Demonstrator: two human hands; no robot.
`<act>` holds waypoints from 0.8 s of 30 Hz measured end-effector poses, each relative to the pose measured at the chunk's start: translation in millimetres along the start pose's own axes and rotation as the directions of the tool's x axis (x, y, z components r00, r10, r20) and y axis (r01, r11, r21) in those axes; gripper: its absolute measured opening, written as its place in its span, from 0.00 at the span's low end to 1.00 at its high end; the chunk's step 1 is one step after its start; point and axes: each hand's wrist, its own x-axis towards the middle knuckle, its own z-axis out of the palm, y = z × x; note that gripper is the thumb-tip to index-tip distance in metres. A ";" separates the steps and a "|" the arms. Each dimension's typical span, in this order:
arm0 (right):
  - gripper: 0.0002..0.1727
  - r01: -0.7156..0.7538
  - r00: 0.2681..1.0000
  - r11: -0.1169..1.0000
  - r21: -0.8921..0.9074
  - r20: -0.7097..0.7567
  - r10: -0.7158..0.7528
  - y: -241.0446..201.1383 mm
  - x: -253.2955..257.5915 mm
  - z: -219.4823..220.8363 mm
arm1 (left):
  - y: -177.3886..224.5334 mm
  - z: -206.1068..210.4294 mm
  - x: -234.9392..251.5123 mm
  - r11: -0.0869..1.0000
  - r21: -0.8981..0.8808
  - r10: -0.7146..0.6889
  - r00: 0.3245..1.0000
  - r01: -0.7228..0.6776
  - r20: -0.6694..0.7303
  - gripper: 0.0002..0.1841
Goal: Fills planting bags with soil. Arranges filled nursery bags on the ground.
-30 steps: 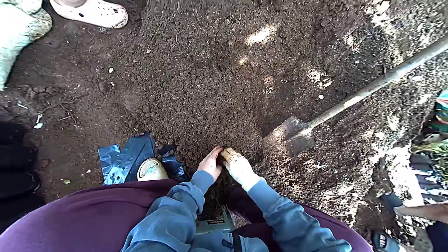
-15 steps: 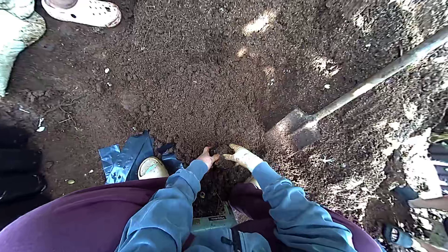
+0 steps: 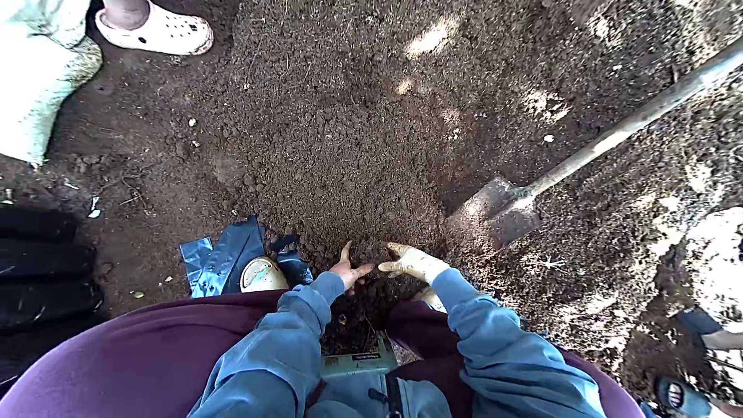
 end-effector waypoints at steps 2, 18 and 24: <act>0.50 -0.025 0.997 0.983 -0.180 -0.073 0.012 -8.7 1.7 5.0 | -0.7 5.7 3.4 1.000 0.003 0.030 0.999 -0.030 -0.020 0.48; 0.39 -0.136 0.981 0.913 -0.384 0.080 0.179 -66.2 16.9 -20.4 | -1.3 72.4 -13.1 0.815 -0.577 -0.171 0.974 0.054 -0.150 0.55; 0.38 -0.037 0.984 0.680 -0.732 0.092 0.152 -87.7 36.0 -11.4 | 19.8 73.7 -6.5 0.540 -0.838 -0.214 0.951 -0.075 -0.223 0.44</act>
